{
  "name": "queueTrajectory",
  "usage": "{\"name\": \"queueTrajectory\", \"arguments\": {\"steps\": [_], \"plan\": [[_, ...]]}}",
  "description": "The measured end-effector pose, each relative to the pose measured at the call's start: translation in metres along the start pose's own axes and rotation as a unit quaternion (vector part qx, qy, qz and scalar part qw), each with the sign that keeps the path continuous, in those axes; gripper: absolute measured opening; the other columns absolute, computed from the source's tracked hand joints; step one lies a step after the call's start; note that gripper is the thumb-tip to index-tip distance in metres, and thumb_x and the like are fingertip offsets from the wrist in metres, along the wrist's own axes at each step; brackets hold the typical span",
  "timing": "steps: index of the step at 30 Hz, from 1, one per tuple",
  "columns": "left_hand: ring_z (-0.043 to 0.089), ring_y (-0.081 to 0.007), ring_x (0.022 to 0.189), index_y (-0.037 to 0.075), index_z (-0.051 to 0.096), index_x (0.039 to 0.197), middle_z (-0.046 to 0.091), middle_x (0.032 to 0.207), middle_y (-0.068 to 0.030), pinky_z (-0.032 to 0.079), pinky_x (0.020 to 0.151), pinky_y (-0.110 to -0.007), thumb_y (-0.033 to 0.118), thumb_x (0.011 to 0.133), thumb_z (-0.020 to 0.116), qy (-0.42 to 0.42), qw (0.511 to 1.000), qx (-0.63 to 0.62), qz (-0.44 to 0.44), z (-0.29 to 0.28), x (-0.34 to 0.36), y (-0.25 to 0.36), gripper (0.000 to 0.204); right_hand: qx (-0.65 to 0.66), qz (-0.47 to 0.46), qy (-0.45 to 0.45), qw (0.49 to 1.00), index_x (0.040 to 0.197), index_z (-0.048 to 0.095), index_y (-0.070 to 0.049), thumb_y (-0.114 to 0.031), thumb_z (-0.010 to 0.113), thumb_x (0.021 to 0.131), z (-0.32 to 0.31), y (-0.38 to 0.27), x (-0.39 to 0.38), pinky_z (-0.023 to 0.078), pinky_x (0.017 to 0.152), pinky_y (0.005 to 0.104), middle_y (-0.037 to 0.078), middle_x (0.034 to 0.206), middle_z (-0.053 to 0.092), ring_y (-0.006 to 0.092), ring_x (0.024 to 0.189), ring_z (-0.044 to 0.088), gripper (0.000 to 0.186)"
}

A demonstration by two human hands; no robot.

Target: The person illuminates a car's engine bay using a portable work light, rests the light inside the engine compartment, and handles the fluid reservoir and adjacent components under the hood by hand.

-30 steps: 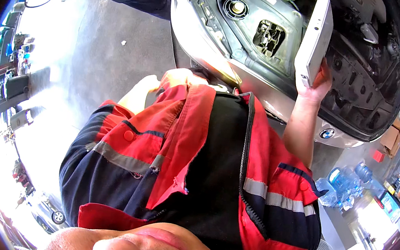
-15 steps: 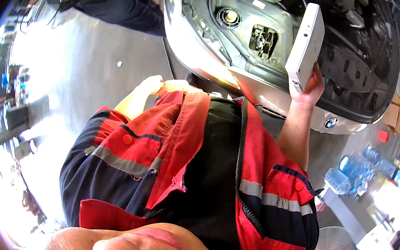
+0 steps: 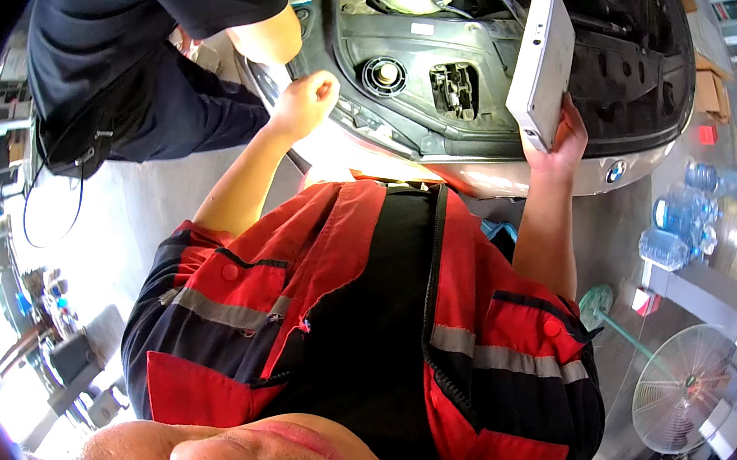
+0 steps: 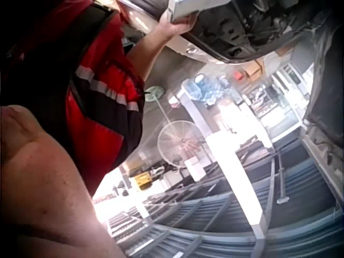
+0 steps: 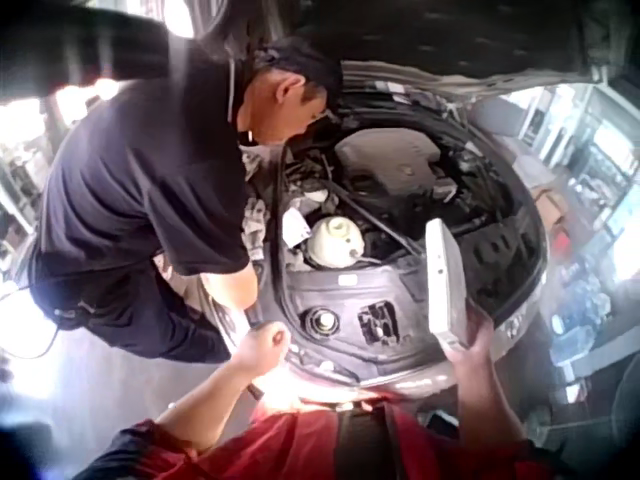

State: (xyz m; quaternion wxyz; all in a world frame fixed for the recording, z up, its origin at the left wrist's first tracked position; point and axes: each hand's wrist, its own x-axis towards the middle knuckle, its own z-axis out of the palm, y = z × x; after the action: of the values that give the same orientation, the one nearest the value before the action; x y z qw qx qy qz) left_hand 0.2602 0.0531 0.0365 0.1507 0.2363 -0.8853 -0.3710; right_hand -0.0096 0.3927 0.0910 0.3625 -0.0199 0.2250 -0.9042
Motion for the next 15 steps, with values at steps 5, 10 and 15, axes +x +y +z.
{"name": "queueTrajectory", "arguments": {"steps": [5, 10, 15], "plan": [[0.067, -0.0338, 0.099, 0.009, 0.065, 0.115, 0.068, 0.105, -0.0141, 0.055, 0.085, -0.043, 0.028, 0.092, 0.067, 0.076, 0.996, -0.008, 0.041, 0.015, 0.085, -0.009, 0.03, -0.022, -0.015, 0.034, 0.999, 0.122, 0.067, -0.002, -0.02, 0.057, 0.097, 0.006, -0.005, 0.002, 0.045, 0.096, 0.0514, 0.014, 0.12, 0.071, 0.034, 0.111, 0.066, 0.032], [0.046, -0.039, 0.133, 0.009, 0.051, 0.137, 0.049, 0.142, -0.0175, 0.044, 0.108, -0.048, 0.035, 0.091, 0.062, 0.1, 0.993, 0.049, -0.044, 0.032, 0.14, 0.008, 0.054, -0.041, -0.029, 0.077, 0.996, 0.123, 0.066, -0.002, -0.02, 0.056, 0.097, 0.008, -0.018, 0.023, 0.047, 0.096, 0.0526, 0.014, 0.122, 0.071, 0.0354, 0.112, 0.066, 0.033], [0.038, -0.0445, 0.137, 0.004, 0.043, 0.136, 0.04, 0.143, -0.0258, 0.032, 0.117, -0.051, 0.031, 0.087, 0.061, 0.181, 0.959, 0.191, -0.103, 0.049, 0.18, 0.001, 0.06, -0.025, 0.013, 0.034, 0.999, 0.123, 0.065, 0.0, -0.017, 0.055, 0.097, 0.008, -0.033, 0.069, 0.048, 0.1, 0.0516, 0.015, 0.122, 0.071, 0.0348, 0.114, 0.066, 0.033]]}}
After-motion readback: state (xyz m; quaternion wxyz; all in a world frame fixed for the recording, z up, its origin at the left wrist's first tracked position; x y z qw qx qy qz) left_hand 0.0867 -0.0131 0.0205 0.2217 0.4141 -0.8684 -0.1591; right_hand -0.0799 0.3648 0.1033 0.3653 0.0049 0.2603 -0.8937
